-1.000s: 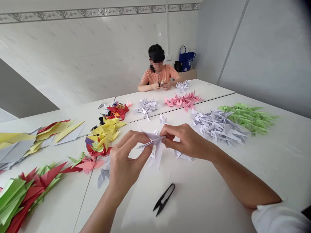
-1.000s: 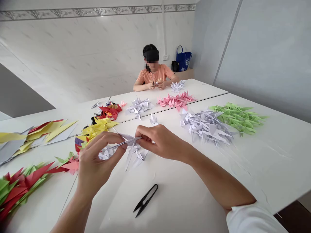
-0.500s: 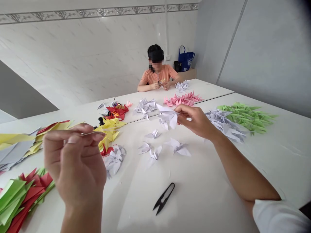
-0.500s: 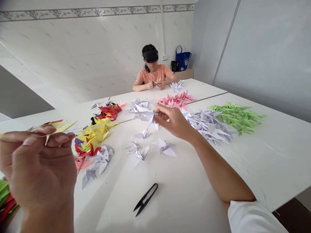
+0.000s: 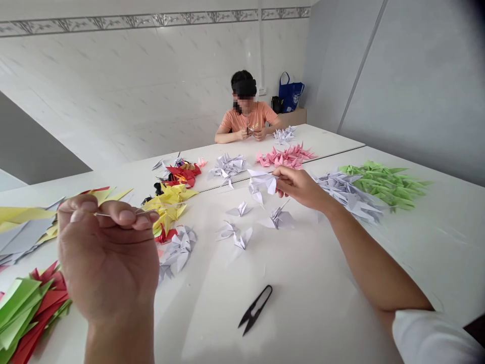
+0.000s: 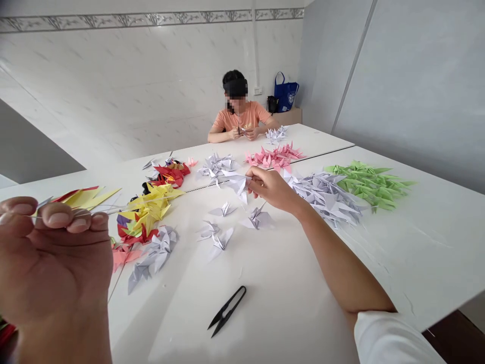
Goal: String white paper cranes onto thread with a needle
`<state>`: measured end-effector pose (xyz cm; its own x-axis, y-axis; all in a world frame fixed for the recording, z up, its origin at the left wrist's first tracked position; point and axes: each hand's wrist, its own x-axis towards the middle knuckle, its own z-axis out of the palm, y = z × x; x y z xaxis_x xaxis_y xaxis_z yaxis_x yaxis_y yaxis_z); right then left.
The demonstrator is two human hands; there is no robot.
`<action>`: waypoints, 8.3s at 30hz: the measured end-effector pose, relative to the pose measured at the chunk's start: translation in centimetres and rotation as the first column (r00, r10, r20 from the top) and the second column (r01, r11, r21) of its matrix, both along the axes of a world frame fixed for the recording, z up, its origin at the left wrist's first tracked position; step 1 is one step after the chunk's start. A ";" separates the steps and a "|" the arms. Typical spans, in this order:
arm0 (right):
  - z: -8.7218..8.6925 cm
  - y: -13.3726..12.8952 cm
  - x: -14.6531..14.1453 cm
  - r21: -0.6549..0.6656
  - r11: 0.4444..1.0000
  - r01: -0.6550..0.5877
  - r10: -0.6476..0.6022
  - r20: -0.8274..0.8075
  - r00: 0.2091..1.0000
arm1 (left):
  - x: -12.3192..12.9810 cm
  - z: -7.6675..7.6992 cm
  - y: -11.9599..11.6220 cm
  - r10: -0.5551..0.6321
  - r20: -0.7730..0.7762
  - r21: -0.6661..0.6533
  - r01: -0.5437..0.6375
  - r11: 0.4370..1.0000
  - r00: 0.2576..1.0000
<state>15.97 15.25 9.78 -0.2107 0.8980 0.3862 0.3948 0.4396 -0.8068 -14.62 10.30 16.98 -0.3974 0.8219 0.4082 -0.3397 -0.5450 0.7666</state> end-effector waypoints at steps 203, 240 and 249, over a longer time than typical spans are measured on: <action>7.2 -6.7 2.2 0.417 0.758 0.502 0.006 -0.773 0.634 | -1.0 -12.2 13.0 -0.466 -0.860 -0.476 0.003 0.880 0.207; 4.9 -5.5 -1.5 0.232 0.970 0.077 0.075 -0.580 0.811 | 2.2 -9.2 5.2 -0.393 -0.919 -0.385 0.301 0.872 -0.035; 4.2 -5.2 -1.6 0.163 0.986 0.019 0.035 -0.321 0.947 | 2.9 -4.7 2.7 -0.224 -0.969 -0.178 0.336 0.925 0.106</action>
<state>14.42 10.00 13.95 -0.0583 0.8166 0.5743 0.1220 0.5768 -0.8077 -11.76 13.04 12.30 0.6159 0.7243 0.3099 0.4983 -0.6628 0.5589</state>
